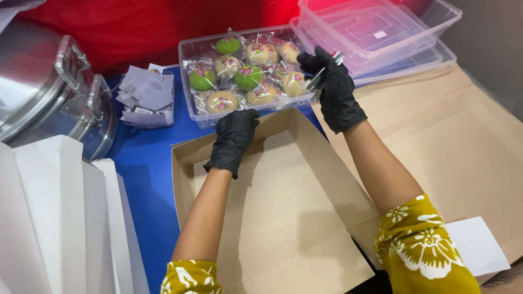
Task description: Assembling cardboard boxes by folding and stapling, and organizing containers of packaged pastries.
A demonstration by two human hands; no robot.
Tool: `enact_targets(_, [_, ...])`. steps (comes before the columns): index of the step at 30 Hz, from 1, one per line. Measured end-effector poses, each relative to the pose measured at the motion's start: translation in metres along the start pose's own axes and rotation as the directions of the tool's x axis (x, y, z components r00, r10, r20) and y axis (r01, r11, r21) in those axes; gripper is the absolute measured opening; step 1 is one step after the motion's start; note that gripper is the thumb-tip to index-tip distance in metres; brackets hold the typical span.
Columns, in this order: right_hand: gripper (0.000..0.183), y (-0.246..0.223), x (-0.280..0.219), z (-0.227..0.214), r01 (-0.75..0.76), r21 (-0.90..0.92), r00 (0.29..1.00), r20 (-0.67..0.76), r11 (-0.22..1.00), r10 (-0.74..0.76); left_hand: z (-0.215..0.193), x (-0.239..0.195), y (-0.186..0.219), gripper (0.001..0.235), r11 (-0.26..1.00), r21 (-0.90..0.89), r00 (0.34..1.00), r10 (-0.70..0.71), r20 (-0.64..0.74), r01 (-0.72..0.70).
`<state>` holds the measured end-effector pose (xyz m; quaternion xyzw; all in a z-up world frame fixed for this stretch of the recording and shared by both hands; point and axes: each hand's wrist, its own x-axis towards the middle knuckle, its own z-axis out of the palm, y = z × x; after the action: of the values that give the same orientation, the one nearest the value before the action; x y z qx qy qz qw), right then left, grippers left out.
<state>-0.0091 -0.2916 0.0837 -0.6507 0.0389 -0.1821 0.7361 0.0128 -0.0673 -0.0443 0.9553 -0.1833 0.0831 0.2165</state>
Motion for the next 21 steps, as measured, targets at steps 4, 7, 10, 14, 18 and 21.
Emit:
enact_targets(4, [0.029,0.064,0.035,-0.031,-0.008,0.532,0.956,-0.243,0.847,0.162,0.012,-0.001,-0.004,0.024,0.995,-0.016,0.983,0.100,-0.156,-0.103])
enact_targets(7, [0.031,0.049,0.019,-0.026,-0.036,0.414,0.950,-0.269,0.909,0.161,0.012,-0.006,-0.004,0.022,0.990,-0.023,0.973,0.134,-0.186,-0.140])
enact_targets(10, [0.043,0.009,-0.004,-0.009,-0.230,0.327,0.956,-0.103,0.917,0.276,0.015,-0.007,-0.005,0.021,0.987,-0.033,0.970,0.146,-0.195,-0.155])
enact_targets(14, [0.042,-0.017,-0.032,0.003,-0.418,0.617,0.904,0.206,0.667,0.375,0.014,-0.005,-0.005,0.022,0.991,-0.049,0.977,0.118,-0.178,-0.128])
enact_targets(18, [0.020,0.015,-0.014,-0.008,-0.534,0.752,0.837,0.405,0.387,0.368,-0.022,-0.009,0.018,0.022,0.977,-0.210,0.996,-0.057,-0.075,0.040])
enact_targets(21, [0.031,0.048,0.002,-0.023,-0.452,0.657,0.892,0.355,0.603,0.281,-0.028,-0.009,0.017,0.025,0.860,-0.405,0.951,-0.279,0.135,0.310])
